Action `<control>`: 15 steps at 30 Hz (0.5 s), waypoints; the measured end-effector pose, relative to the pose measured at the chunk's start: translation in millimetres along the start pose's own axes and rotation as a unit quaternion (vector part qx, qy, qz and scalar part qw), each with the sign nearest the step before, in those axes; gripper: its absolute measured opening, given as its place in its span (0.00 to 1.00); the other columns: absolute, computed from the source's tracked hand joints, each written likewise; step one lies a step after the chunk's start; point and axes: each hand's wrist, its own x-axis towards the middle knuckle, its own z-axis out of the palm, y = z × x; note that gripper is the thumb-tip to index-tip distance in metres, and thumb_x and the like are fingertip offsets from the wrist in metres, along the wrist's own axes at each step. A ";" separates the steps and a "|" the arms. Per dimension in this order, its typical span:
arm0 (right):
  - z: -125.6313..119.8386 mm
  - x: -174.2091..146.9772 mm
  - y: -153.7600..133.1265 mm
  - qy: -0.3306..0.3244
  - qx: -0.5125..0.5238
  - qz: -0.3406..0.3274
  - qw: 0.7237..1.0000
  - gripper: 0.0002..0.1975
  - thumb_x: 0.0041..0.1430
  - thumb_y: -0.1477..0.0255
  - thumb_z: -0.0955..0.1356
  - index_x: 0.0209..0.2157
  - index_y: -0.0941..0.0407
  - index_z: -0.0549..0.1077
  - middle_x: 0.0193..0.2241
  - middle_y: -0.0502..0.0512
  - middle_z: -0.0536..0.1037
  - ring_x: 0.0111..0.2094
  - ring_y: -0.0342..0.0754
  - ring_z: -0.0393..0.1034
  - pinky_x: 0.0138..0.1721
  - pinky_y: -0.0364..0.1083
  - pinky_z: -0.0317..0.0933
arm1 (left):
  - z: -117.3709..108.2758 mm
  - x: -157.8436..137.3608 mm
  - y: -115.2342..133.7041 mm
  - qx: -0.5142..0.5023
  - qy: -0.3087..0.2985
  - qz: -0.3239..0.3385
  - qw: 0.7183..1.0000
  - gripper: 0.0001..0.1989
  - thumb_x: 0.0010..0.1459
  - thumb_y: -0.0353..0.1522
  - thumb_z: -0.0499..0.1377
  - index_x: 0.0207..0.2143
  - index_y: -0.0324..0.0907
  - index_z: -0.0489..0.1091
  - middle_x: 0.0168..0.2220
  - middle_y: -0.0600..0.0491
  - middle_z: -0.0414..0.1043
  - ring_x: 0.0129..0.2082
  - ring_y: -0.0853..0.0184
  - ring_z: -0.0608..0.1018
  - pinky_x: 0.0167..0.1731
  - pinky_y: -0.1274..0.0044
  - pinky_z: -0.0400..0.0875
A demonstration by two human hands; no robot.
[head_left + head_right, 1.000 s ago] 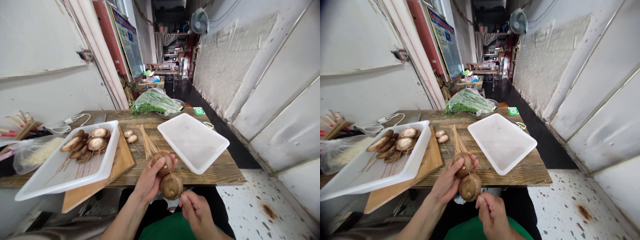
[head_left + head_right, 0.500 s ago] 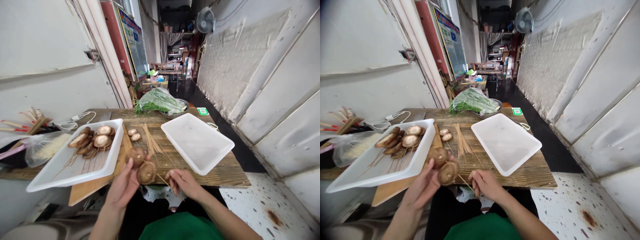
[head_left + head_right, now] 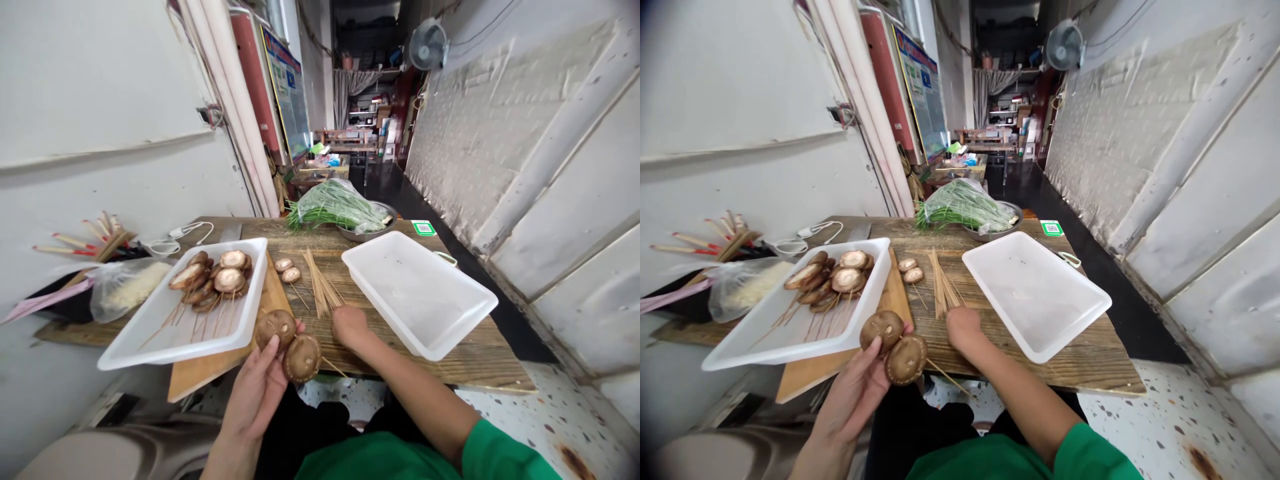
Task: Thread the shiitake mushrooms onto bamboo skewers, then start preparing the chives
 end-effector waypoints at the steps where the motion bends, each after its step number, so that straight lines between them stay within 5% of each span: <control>1: -2.8 -5.0 3.3 0.002 -0.003 -0.005 1.000 0.09 0.60 0.70 0.66 0.38 0.62 0.71 0.37 0.55 0.74 0.37 0.47 0.71 0.39 0.50 0.66 | -1.0 1.5 0.0 0.004 -0.003 0.002 1.000 0.16 0.53 0.30 0.58 0.46 0.40 0.69 0.43 0.45 0.74 0.48 0.57 0.72 0.47 0.66 0.68; 6: -22.5 -52.7 25.6 0.058 0.027 -0.037 0.997 0.09 0.60 0.79 0.61 0.39 0.65 0.69 0.30 0.60 0.76 0.33 0.50 0.72 0.36 0.48 0.64 | -8.7 13.8 -4.9 0.013 0.010 -0.022 1.000 0.14 0.53 0.30 0.58 0.43 0.36 0.70 0.42 0.42 0.74 0.44 0.57 0.75 0.43 0.66 0.71; 10: -31.9 -100.5 48.8 0.088 0.146 -0.098 0.980 0.15 0.61 0.78 0.58 0.49 0.59 0.62 0.24 0.50 0.74 0.26 0.44 0.69 0.30 0.42 0.62 | -6.8 24.9 -14.7 0.011 0.010 -0.045 0.999 0.13 0.54 0.30 0.57 0.43 0.34 0.70 0.41 0.40 0.74 0.41 0.57 0.76 0.42 0.66 0.72; 15: -35.2 -148.8 68.6 0.105 0.488 -0.129 0.857 0.10 0.62 0.68 0.59 0.43 0.56 0.66 0.26 0.50 0.72 0.22 0.41 0.65 0.25 0.41 0.61 | 5.8 31.0 -22.2 0.002 0.007 -0.042 0.999 0.12 0.54 0.29 0.57 0.42 0.34 0.69 0.38 0.42 0.75 0.40 0.58 0.77 0.41 0.66 0.72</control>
